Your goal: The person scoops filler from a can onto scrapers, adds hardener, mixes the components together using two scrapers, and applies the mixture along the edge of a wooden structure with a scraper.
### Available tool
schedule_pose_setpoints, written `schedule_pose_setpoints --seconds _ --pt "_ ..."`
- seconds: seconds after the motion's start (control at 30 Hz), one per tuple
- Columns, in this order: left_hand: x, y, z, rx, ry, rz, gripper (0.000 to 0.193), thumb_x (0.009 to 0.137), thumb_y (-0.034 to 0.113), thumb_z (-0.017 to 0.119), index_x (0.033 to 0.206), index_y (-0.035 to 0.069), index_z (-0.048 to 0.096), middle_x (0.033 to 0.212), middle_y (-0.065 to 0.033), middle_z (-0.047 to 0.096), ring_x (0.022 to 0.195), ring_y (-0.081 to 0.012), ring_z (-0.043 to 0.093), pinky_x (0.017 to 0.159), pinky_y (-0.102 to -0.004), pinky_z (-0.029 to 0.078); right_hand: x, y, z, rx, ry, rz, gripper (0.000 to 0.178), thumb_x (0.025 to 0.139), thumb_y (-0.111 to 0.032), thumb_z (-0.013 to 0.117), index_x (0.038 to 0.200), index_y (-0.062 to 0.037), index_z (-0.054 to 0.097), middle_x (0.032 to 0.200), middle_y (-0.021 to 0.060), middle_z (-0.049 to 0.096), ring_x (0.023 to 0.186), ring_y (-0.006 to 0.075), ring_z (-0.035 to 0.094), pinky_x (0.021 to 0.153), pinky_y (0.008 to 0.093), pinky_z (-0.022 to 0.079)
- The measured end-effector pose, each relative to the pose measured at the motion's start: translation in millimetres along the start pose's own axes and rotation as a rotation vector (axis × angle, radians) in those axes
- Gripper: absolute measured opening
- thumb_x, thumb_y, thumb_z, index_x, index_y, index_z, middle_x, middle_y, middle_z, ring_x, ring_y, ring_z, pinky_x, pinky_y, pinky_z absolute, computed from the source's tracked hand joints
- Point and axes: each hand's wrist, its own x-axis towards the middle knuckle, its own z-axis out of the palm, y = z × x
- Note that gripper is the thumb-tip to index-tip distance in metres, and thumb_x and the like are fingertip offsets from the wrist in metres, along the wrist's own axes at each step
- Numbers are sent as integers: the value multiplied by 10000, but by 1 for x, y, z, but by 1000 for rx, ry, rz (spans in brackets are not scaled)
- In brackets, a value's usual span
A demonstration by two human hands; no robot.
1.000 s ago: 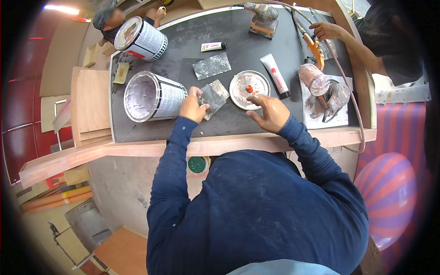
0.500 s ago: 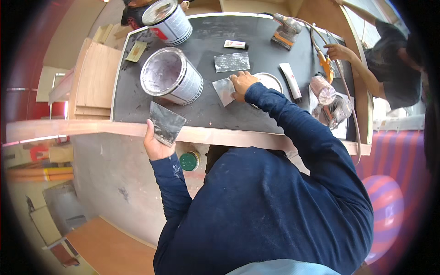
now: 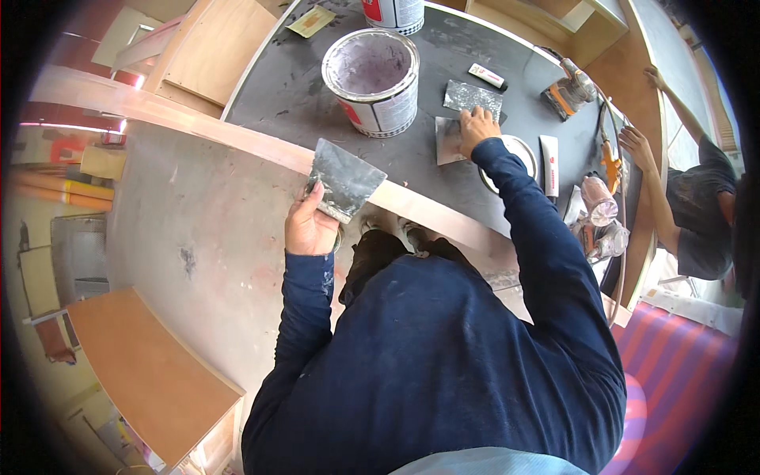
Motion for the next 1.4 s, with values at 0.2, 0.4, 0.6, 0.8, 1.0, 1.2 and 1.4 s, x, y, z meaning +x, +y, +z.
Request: schedule_pose_setpoints --seconds 0.2,0.4,0.6,0.8,1.0,1.2,1.4 --pt "-9 18 -23 -22 -62 -73 320 974 114 588 1277 15 558 1234 -103 632 1158 -256 595 1033 -464 452 -50 -26 -74 529 207 -82 242 808 -180 759 854 -4 600 638 119 571 624 234 603 635 351 492" --pt "-26 38 -58 -96 -61 -222 376 1010 208 542 1338 26 515 1317 -80 594 1222 -243 566 1046 -452 446 -110 -104 -106 1478 145 -8 130 956 -162 662 966 -41 614 867 -31 640 779 38 555 715 215 462" --pt "-50 76 -84 26 -134 -106 371 965 145 613 1306 23 532 1250 -79 615 1147 -233 599 995 -415 477 -154 -186 -87 1516 246 181 192 937 -104 666 1098 -4 638 938 20 681 845 83 631 758 248 516" --pt "-81 86 -71 312 11 40 250 930 47 645 1172 13 592 1048 -36 646 914 -124 608 841 -287 500 -209 -271 -102 1268 241 50 296 939 -103 667 1196 42 639 879 20 684 812 84 636 725 248 524" --pt "-92 76 -93 364 31 136 229 929 42 656 1144 -14 602 1008 -37 655 887 -105 594 831 -258 481 -232 -316 -113 1200 228 70 267 943 -75 656 1185 36 667 814 -7 672 702 51 540 637 227 467" --pt "-99 80 -108 395 0 187 211 916 24 666 1116 -19 617 1009 -44 660 880 -104 587 828 -259 478 -241 -318 -98 1005 229 -146 268 932 -73 650 1182 21 671 682 67 609 631 64 521 592 242 448" --pt "-103 77 -126 555 -60 239 189 910 68 692 1065 -23 632 945 -37 670 829 -103 595 781 -260 492 -237 -295 -103 767 -180 -270 279 880 -107 688 1139 -2 682 750 164 680 622 204 655 619 329 515"
